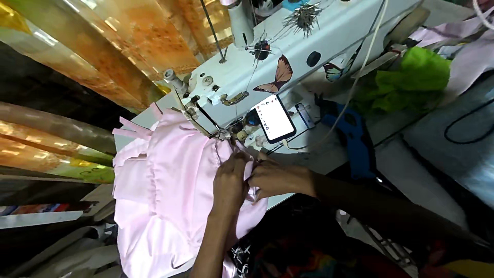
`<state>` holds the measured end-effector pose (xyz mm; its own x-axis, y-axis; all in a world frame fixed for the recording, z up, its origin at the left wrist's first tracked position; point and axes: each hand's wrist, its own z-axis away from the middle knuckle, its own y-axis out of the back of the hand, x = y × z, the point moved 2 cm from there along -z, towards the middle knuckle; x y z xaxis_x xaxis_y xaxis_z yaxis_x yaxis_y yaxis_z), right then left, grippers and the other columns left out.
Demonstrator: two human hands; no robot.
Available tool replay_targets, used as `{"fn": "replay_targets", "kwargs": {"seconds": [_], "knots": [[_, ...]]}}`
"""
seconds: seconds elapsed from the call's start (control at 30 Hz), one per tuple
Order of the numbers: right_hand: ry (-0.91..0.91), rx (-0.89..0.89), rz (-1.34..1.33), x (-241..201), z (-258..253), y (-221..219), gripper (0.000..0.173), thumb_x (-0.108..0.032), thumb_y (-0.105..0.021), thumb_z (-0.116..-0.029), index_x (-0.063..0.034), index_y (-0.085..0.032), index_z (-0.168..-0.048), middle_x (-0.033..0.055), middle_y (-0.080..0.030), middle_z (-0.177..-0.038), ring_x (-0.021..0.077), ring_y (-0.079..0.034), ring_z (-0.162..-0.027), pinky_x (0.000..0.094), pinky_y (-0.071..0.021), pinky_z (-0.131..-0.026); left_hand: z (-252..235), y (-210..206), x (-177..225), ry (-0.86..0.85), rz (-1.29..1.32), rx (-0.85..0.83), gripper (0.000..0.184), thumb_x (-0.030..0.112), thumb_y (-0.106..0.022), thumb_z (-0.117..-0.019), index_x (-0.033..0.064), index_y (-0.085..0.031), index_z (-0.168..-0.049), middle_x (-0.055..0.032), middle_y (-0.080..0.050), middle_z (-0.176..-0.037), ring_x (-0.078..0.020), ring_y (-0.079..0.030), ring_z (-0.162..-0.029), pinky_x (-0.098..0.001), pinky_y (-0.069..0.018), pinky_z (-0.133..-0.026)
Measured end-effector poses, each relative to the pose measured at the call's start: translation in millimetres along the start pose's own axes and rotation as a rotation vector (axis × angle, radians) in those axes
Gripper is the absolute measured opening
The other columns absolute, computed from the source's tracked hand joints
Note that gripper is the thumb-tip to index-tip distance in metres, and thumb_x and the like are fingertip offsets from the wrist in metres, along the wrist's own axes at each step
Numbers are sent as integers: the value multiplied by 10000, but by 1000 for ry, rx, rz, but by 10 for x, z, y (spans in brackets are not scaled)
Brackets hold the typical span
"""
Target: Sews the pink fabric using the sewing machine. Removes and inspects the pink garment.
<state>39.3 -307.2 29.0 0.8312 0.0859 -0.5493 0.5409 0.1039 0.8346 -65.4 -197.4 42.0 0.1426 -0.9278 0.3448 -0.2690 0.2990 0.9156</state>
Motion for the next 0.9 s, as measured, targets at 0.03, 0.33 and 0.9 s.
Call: {"fn": "replay_targets", "kwargs": {"seconds": [0.03,0.33,0.9], "knots": [[50,30,-9,38,49,-24,361,-344,-711,-953,16,-721,-970,199,-706,-932,389,-662,-959,646,-366,-1002,18,-43,-5,38,-3,22,347,54,-726,-841,-20,-700,-1180,-169,-703,-1272,-371,-660,-1209,-593,-490,-1026],[154,203,-40,234,317,-63,236,-243,-658,-987,-23,-741,-1000,140,-669,-887,341,-639,-943,566,-418,-1009,27,-173,-336,-41,-239,100,493,469,-609,-893,170,-745,-1260,-203,-689,-1161,-402,-651,-1108,-685,-404,-945],[134,449,86,173,299,-345,298,-337,-525,-1046,-125,-719,-965,59,-660,-870,264,-648,-922,519,-417,-1041,10,-258,-238,33,-242,18,586,554,-462,-929,259,-656,-1397,-188,-587,-1441,-450,-467,-1399,-737,-299,-1044]]}}
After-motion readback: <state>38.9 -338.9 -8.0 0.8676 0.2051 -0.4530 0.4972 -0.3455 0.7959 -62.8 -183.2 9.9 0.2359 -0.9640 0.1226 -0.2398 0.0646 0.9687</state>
